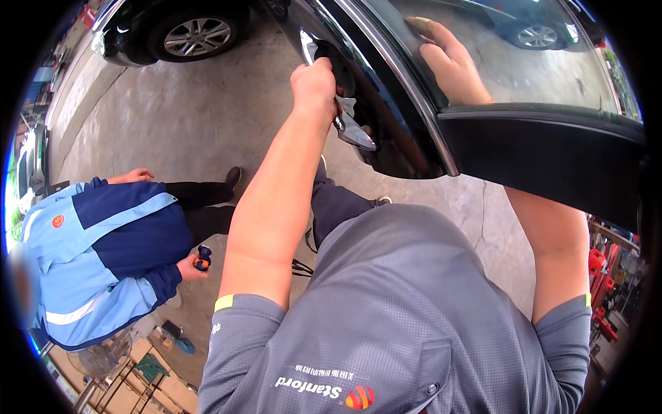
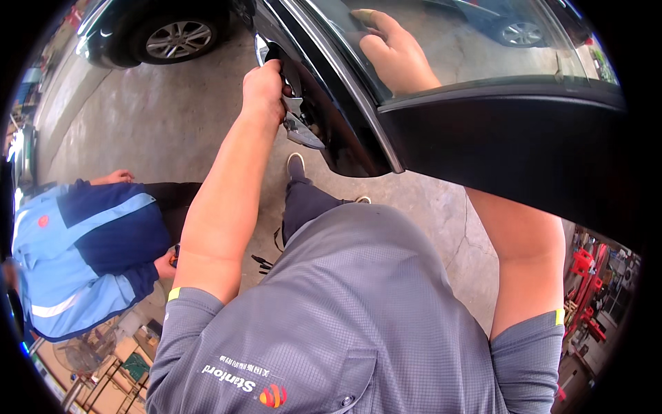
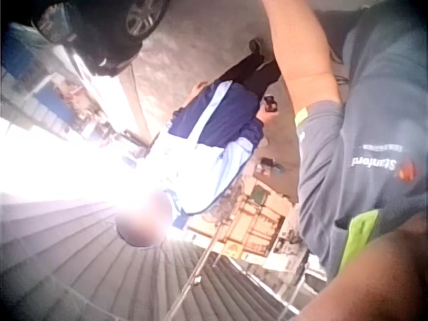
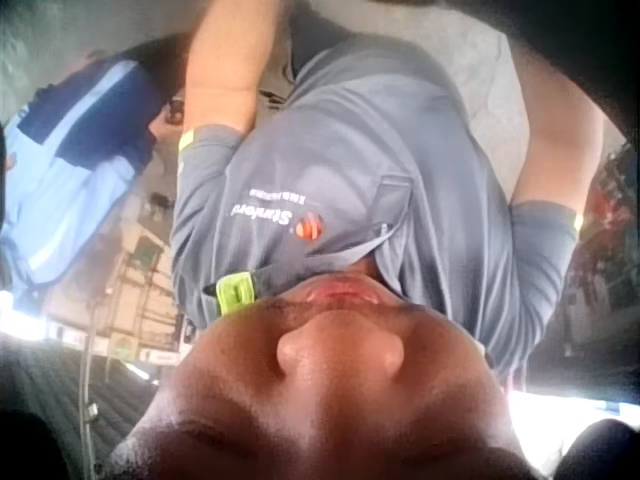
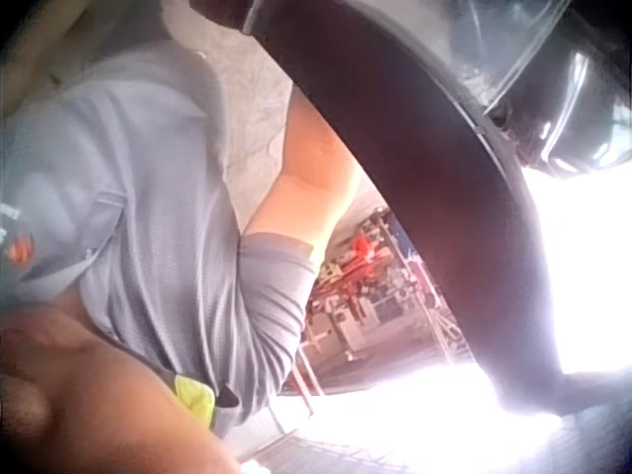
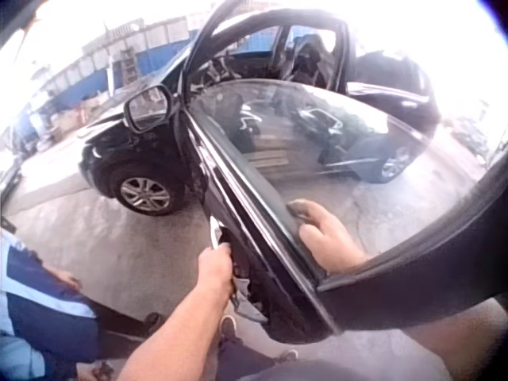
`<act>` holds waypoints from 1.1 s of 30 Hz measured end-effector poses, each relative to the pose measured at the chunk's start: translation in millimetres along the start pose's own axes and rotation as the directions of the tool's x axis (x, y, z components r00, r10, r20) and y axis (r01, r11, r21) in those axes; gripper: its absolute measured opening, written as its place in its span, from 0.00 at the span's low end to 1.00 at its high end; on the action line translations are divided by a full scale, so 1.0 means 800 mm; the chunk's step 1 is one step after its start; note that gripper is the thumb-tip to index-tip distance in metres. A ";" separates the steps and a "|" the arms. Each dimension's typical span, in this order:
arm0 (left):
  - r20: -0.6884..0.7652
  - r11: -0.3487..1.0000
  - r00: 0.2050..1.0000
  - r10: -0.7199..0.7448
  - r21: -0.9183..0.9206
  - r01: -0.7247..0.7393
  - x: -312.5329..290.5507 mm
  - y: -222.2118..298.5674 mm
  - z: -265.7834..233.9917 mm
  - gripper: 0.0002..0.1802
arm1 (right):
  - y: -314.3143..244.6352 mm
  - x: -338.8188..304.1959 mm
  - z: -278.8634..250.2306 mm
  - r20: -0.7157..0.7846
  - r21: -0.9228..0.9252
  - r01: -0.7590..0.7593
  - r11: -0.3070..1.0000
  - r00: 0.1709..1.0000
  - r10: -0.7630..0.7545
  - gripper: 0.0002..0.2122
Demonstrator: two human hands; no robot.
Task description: The person uses a metal tool to pry and adjust the exterior door handle of a black car. He then opens the door, retrieves a screwdriver from a tool cart, and uses it to work on the interior door panel and handle area.
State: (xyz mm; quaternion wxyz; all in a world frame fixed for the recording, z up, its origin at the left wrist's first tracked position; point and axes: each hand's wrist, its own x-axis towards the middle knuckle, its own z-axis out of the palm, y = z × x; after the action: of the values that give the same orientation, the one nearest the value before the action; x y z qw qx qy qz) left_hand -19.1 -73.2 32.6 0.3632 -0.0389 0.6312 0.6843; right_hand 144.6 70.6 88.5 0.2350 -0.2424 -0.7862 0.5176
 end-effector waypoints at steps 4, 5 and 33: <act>-0.049 0.995 0.998 -0.027 0.099 0.032 -0.006 0.007 0.007 0.09 | -0.001 0.001 -0.004 -0.046 -0.045 0.042 0.998 0.998 -0.045 0.24; -0.075 0.991 0.997 -0.031 0.128 0.041 -0.009 0.009 0.010 0.09 | -0.004 -0.001 -0.004 -0.054 -0.049 0.039 0.998 0.998 -0.042 0.24; 0.075 0.916 0.990 -0.124 0.392 0.085 -0.050 0.002 -0.010 0.13 | 0.010 0.010 -0.006 -0.068 0.067 -0.073 0.995 0.995 0.077 0.22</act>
State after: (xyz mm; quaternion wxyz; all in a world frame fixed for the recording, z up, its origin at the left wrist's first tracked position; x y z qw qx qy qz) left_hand 6.3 -98.2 52.9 0.4301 0.0336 0.7324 0.5267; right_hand 142.4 81.4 83.6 0.2505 -0.2820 -0.7508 0.5422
